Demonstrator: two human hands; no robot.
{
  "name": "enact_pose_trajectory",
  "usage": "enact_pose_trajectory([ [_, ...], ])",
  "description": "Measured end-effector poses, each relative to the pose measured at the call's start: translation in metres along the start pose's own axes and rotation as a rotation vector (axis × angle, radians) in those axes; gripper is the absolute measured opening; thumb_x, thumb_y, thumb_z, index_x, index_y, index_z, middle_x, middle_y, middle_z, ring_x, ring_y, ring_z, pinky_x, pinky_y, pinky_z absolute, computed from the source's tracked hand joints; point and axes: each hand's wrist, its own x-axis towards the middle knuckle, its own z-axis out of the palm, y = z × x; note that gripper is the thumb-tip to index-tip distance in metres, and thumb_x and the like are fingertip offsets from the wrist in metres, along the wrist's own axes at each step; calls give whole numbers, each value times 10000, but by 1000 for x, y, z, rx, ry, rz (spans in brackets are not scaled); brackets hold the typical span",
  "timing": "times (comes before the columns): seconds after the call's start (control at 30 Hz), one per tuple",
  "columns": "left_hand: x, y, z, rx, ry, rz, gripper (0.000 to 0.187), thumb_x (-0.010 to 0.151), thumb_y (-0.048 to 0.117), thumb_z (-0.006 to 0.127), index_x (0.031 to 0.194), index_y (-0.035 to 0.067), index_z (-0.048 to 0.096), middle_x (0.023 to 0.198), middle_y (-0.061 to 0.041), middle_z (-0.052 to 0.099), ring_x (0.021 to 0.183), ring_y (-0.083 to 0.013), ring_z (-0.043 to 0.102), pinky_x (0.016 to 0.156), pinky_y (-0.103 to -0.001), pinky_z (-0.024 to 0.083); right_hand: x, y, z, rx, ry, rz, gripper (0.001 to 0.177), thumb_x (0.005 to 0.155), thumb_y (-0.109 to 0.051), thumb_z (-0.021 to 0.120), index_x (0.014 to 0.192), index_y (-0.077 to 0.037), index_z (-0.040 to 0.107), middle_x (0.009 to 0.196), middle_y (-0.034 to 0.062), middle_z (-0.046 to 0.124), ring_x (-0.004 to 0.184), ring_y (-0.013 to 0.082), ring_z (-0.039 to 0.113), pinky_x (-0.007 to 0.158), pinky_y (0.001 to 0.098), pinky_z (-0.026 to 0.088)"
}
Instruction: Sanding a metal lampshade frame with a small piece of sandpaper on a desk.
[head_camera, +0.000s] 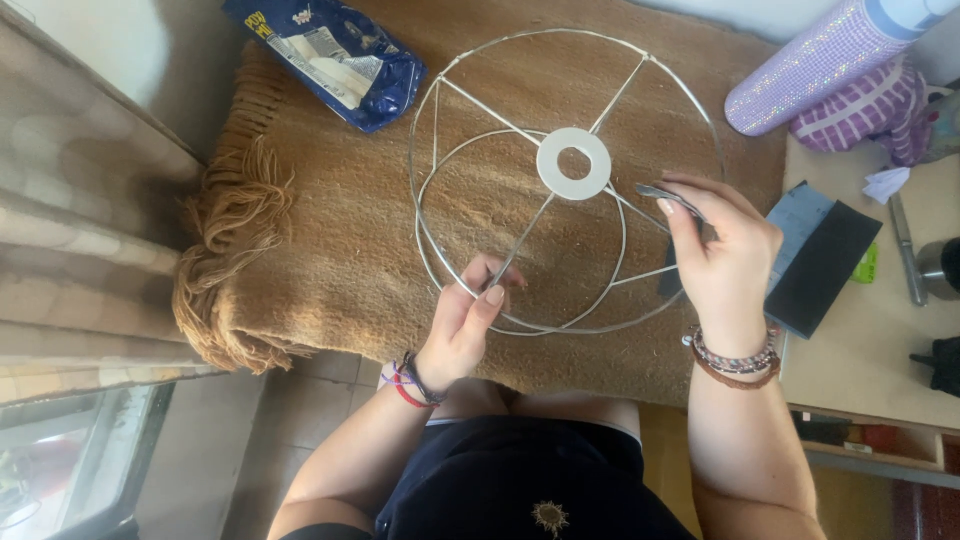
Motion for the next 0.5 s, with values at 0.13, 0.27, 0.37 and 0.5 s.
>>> enact_pose_trajectory([
  [0.13,-2,-5,13,-80,-85,129,492,1043,448,457,1183,6,623,719,-93,600,626,-167,510,615,-298,431,-5,18,2,9,-138,138,77,1050,-69,740,1060,-34,808,819,158,726,751,341,720,658,376,573],
  [0.27,4,24,2,-76,-327,88,604,1050,540,415,1248,-15,551,817,-128,628,716,-207,579,665,-336,475,-6,39,0,-116,-235,153,73,1049,-175,765,1060,-128,818,821,94,740,785,323,729,642,352,569],
  [0.37,17,31,-39,-99,-151,106,789,1004,761,344,1213,46,602,1072,-79,666,981,-173,634,954,-341,491,2,43,-5,-43,-321,58,114,1055,-113,701,1103,-45,778,1018,64,768,825,196,682,749,310,497],
  [0.5,19,22,-51,-331,-64,29,547,1063,509,450,1289,18,536,978,-117,639,1003,-296,709,1005,-423,557,30,63,-10,18,-368,-130,133,1010,-88,755,1091,11,792,945,110,755,761,188,669,754,307,557],
])
